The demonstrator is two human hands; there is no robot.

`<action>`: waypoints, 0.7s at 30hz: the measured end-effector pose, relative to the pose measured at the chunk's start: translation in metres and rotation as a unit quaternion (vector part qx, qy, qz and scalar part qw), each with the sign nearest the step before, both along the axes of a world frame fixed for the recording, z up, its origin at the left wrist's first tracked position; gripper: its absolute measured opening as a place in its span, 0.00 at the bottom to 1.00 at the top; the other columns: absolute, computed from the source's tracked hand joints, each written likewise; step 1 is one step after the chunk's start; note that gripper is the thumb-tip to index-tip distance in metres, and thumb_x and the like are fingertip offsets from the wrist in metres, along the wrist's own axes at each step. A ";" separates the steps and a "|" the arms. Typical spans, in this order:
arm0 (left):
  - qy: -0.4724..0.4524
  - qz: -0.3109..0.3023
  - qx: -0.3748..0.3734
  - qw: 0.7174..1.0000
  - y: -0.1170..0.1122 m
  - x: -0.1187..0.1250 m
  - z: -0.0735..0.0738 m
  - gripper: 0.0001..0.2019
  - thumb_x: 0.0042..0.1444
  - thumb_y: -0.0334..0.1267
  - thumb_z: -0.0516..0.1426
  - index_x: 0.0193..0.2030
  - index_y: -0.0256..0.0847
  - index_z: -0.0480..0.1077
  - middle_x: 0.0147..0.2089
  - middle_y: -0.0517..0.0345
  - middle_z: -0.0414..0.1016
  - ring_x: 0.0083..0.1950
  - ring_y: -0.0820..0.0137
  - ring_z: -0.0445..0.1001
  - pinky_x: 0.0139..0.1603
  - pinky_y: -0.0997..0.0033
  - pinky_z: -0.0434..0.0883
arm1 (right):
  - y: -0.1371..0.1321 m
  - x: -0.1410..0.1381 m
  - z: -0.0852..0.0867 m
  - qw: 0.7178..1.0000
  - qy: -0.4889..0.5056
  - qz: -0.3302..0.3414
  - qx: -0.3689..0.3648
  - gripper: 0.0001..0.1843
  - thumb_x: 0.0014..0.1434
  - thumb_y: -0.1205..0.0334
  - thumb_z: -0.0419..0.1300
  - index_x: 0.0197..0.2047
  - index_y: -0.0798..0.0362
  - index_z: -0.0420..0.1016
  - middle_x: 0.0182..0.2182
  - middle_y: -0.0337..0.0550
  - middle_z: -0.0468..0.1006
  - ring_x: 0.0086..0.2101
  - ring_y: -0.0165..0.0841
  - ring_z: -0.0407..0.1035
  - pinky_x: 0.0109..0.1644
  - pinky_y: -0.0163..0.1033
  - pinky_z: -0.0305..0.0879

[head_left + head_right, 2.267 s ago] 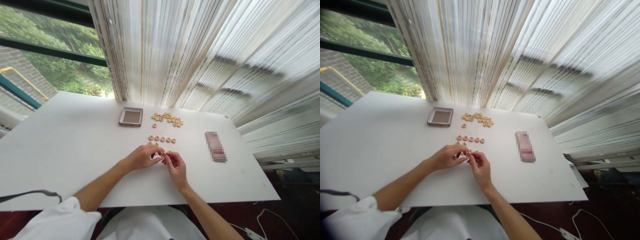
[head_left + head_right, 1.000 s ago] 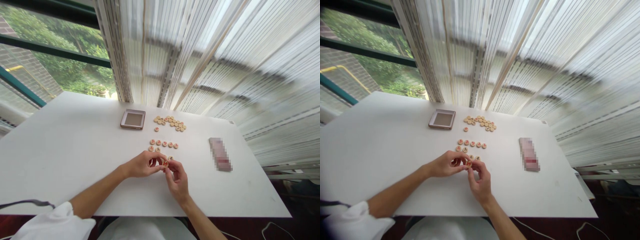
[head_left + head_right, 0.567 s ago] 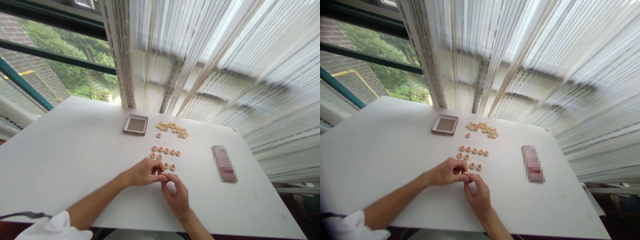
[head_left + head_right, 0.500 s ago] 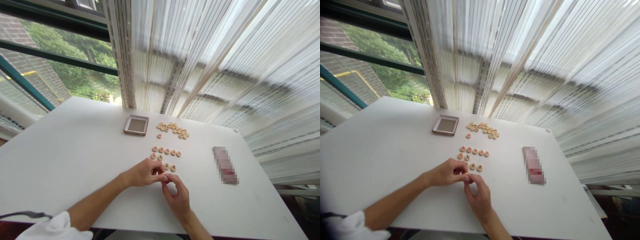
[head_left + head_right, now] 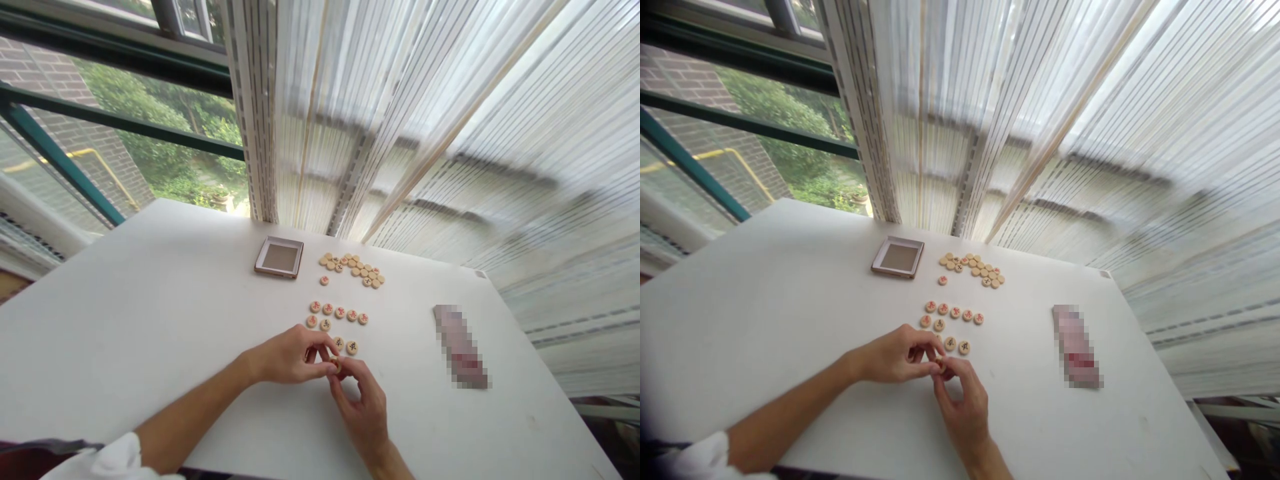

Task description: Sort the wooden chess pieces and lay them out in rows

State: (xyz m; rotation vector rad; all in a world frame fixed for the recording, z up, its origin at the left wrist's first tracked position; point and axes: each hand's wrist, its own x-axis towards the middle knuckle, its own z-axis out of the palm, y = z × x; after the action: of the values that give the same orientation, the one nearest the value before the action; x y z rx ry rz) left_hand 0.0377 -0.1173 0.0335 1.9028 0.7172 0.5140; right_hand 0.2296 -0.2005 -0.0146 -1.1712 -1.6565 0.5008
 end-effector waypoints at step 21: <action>0.023 0.007 -0.009 1.000 0.003 -0.005 0.003 0.10 0.61 0.42 0.59 0.43 0.40 0.77 0.31 0.59 0.79 0.28 0.77 0.69 0.29 0.80 0.65 | 0.001 0.005 -0.002 0.997 -0.050 0.013 0.051 0.16 0.64 0.69 0.61 0.55 0.49 0.71 0.37 0.43 0.79 0.37 0.34 0.76 0.42 0.39 0.77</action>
State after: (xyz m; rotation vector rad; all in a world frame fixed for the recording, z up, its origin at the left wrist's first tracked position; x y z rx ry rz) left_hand 0.0323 -0.1141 0.0368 1.8993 0.7634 0.4737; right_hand 0.2347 -0.1992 -0.0169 -1.1175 -1.7635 0.3743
